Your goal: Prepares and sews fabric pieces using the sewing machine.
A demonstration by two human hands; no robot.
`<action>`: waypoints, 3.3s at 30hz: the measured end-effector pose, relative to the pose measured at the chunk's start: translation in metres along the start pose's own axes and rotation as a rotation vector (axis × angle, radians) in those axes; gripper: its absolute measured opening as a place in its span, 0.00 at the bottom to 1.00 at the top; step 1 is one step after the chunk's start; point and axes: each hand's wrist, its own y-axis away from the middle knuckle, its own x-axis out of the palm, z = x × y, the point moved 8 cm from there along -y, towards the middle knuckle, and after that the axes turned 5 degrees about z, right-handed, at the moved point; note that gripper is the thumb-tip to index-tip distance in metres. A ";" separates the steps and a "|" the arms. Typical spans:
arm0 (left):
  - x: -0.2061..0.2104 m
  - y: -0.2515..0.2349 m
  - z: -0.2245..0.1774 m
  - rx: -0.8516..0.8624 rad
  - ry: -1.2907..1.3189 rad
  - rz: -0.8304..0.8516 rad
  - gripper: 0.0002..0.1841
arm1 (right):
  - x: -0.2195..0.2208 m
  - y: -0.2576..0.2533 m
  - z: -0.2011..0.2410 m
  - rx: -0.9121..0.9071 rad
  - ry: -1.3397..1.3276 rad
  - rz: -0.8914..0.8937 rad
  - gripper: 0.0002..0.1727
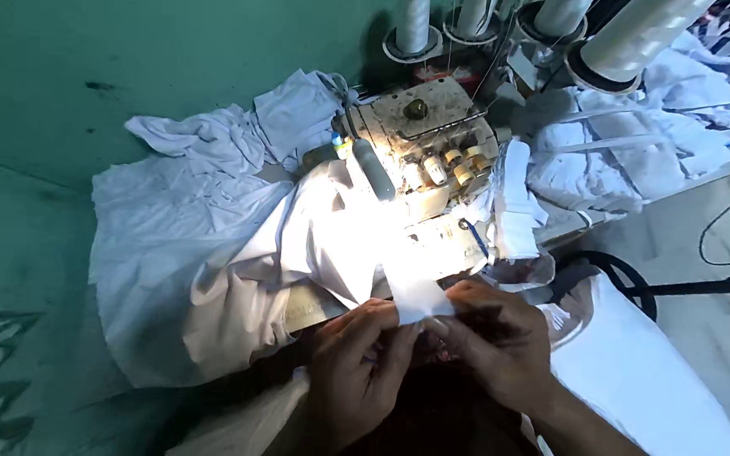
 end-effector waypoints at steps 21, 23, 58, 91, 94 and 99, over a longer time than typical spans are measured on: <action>0.052 0.076 0.051 -0.349 -0.082 0.001 0.23 | 0.016 0.061 -0.083 0.289 0.432 -0.037 0.07; 0.045 0.074 0.056 -0.372 0.004 -0.084 0.19 | 0.016 0.058 -0.079 0.264 0.329 -0.044 0.08; -0.050 -0.027 0.085 -0.106 -1.102 0.613 0.25 | -0.006 0.021 -0.010 0.214 -0.264 -0.009 0.05; -0.066 -0.049 -0.029 -0.043 -0.399 0.630 0.16 | -0.006 0.002 -0.013 0.108 0.042 0.082 0.23; -0.112 -0.064 -0.028 -0.100 -0.601 0.600 0.18 | 0.012 0.036 -0.107 0.538 0.459 0.427 0.27; -0.131 -0.097 -0.044 0.100 -1.163 0.613 0.24 | 0.165 -0.002 -0.114 0.341 0.549 1.070 0.26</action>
